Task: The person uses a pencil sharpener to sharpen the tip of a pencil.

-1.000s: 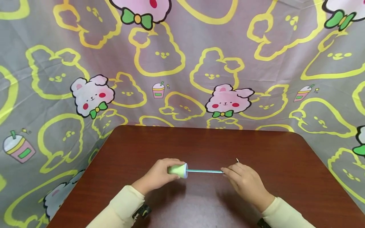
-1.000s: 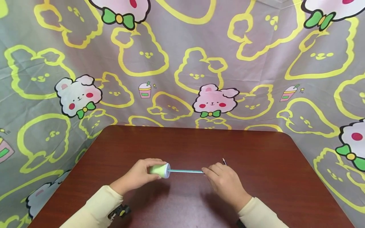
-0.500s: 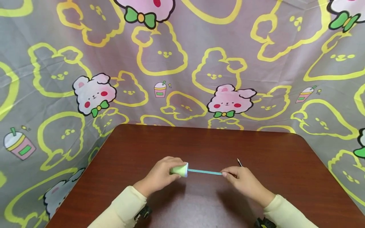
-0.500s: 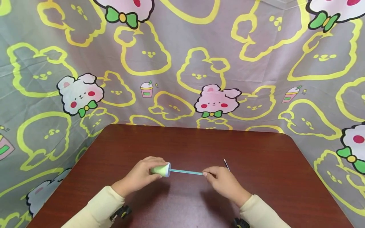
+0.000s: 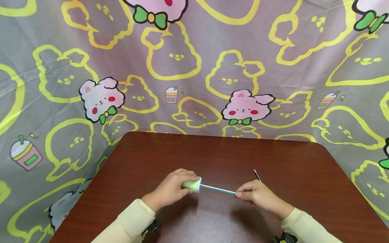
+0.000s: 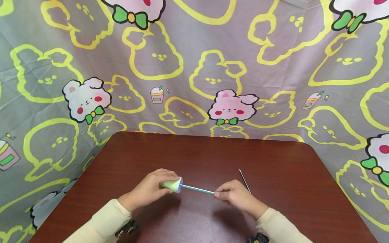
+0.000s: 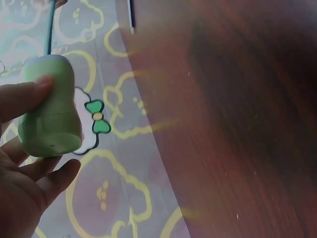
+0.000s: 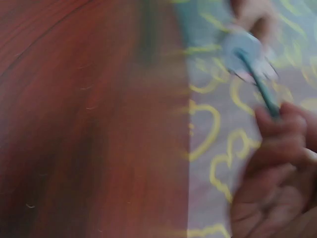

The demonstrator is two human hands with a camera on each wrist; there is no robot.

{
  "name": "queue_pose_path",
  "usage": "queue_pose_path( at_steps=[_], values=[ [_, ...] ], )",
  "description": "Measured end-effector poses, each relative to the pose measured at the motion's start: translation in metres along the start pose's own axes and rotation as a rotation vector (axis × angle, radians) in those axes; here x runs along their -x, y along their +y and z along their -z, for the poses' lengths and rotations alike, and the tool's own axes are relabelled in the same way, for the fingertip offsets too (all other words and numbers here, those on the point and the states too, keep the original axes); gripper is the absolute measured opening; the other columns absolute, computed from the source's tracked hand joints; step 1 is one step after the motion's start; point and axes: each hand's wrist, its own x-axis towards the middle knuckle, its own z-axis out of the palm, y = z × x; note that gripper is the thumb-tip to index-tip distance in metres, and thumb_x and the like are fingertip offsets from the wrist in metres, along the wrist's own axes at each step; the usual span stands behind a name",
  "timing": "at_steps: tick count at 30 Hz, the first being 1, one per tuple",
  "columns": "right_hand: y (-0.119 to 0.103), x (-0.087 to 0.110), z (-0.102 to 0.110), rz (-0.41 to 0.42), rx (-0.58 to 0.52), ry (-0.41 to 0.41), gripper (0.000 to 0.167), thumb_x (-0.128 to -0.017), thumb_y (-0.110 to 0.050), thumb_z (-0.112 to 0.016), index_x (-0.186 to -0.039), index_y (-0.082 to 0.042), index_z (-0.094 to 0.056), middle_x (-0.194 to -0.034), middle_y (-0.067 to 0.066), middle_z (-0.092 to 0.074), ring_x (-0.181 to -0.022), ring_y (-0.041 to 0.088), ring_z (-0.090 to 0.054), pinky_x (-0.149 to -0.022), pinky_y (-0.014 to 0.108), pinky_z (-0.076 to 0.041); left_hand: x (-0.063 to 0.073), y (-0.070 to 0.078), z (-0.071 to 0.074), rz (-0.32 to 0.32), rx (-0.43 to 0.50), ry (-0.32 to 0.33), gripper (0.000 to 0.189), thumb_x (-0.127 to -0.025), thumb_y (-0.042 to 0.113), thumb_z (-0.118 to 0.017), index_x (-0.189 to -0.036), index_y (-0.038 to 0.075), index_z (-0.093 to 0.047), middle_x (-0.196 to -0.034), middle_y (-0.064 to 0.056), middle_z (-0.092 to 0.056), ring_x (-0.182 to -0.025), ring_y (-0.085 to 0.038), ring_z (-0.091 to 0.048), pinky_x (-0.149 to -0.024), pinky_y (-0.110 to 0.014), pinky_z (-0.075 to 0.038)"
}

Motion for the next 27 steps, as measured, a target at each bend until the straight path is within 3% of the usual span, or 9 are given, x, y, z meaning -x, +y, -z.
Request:
queue_pose_path(
  at_steps=[2,5,8,12,15,17,20,23,27],
  values=[
    [0.0,0.0,0.005,-0.153,-0.177,-0.09,0.021,-0.092,-0.012,-0.061,-0.085,0.007,-0.068,-0.059,-0.007,-0.05,-0.052,0.002,-0.045,-0.047,0.022,-0.04,0.001,0.0,-0.002,-0.035,-0.025,0.005,0.042,-0.072,0.003,-0.081,-0.113,0.006,-0.072,-0.111,-0.007,-0.069,-0.102,-0.021,-0.062,-0.088,-0.034,-0.05],
    [0.001,0.0,0.004,-0.126,-0.102,-0.077,0.02,-0.094,-0.014,-0.06,-0.09,0.004,-0.068,-0.064,-0.009,-0.052,-0.055,0.0,-0.045,-0.049,0.022,-0.041,0.001,0.0,-0.002,-0.022,-0.022,0.015,0.042,-0.072,0.003,-0.081,-0.113,0.006,-0.071,-0.11,-0.006,-0.069,-0.102,-0.021,-0.062,-0.088,-0.035,-0.051],
    [0.002,0.001,-0.001,0.097,0.231,0.107,0.022,-0.093,-0.026,-0.063,-0.098,-0.006,-0.072,-0.075,-0.011,-0.059,-0.062,-0.001,-0.049,-0.054,0.023,-0.043,0.001,-0.001,-0.001,0.066,0.034,0.003,0.042,-0.074,0.003,-0.08,-0.114,0.007,-0.071,-0.111,-0.006,-0.069,-0.102,-0.022,-0.062,-0.086,-0.034,-0.051],
    [0.004,-0.003,-0.007,0.531,0.742,0.475,0.032,-0.1,-0.032,-0.052,-0.092,-0.01,-0.073,-0.078,-0.007,-0.064,-0.064,0.007,-0.055,-0.058,0.027,-0.044,0.0,-0.001,0.001,0.205,0.179,-0.044,0.042,-0.076,0.003,-0.078,-0.117,0.006,-0.07,-0.115,-0.009,-0.068,-0.106,-0.026,-0.062,-0.087,-0.036,-0.05],
    [0.004,-0.005,-0.01,0.639,0.818,0.568,0.042,-0.104,-0.031,-0.042,-0.085,-0.008,-0.072,-0.071,-0.005,-0.062,-0.06,0.01,-0.054,-0.054,0.026,-0.043,-0.001,0.0,0.003,0.191,0.176,-0.046,0.043,-0.076,0.003,-0.078,-0.118,0.006,-0.069,-0.116,-0.009,-0.068,-0.106,-0.026,-0.061,-0.088,-0.036,-0.049],
    [0.002,-0.003,-0.011,0.506,0.682,0.469,0.033,-0.1,-0.027,-0.051,-0.084,-0.008,-0.073,-0.073,-0.007,-0.065,-0.063,0.006,-0.057,-0.055,0.024,-0.045,-0.001,0.001,0.002,0.119,0.105,-0.021,0.043,-0.075,0.002,-0.078,-0.117,0.006,-0.069,-0.114,-0.008,-0.068,-0.106,-0.024,-0.061,-0.089,-0.036,-0.049],
    [-0.003,0.0,-0.006,0.123,0.267,0.196,0.024,-0.094,-0.021,-0.061,-0.089,-0.002,-0.074,-0.073,-0.005,-0.066,-0.066,0.002,-0.056,-0.056,0.023,-0.047,-0.002,0.001,0.0,0.017,-0.005,0.021,0.043,-0.074,0.002,-0.08,-0.116,0.006,-0.07,-0.112,-0.006,-0.068,-0.105,-0.022,-0.06,-0.09,-0.036,-0.05],
    [-0.007,0.0,0.001,-0.217,-0.133,0.052,0.023,-0.089,-0.012,-0.064,-0.094,0.009,-0.07,-0.068,-0.001,-0.059,-0.063,0.002,-0.052,-0.055,0.023,-0.045,0.0,0.0,-0.002,-0.02,-0.026,0.03,0.044,-0.073,0.001,-0.08,-0.115,0.007,-0.07,-0.111,-0.006,-0.068,-0.104,-0.022,-0.061,-0.09,-0.035,-0.05],
    [-0.006,-0.001,0.002,-0.22,-0.105,0.031,0.02,-0.092,-0.013,-0.061,-0.094,0.006,-0.07,-0.069,-0.004,-0.055,-0.06,0.002,-0.047,-0.054,0.022,-0.041,0.001,-0.001,-0.003,-0.009,-0.011,0.022,0.044,-0.073,0.002,-0.08,-0.116,0.007,-0.07,-0.111,-0.005,-0.068,-0.103,-0.021,-0.061,-0.089,-0.035,-0.05]
  ],
)
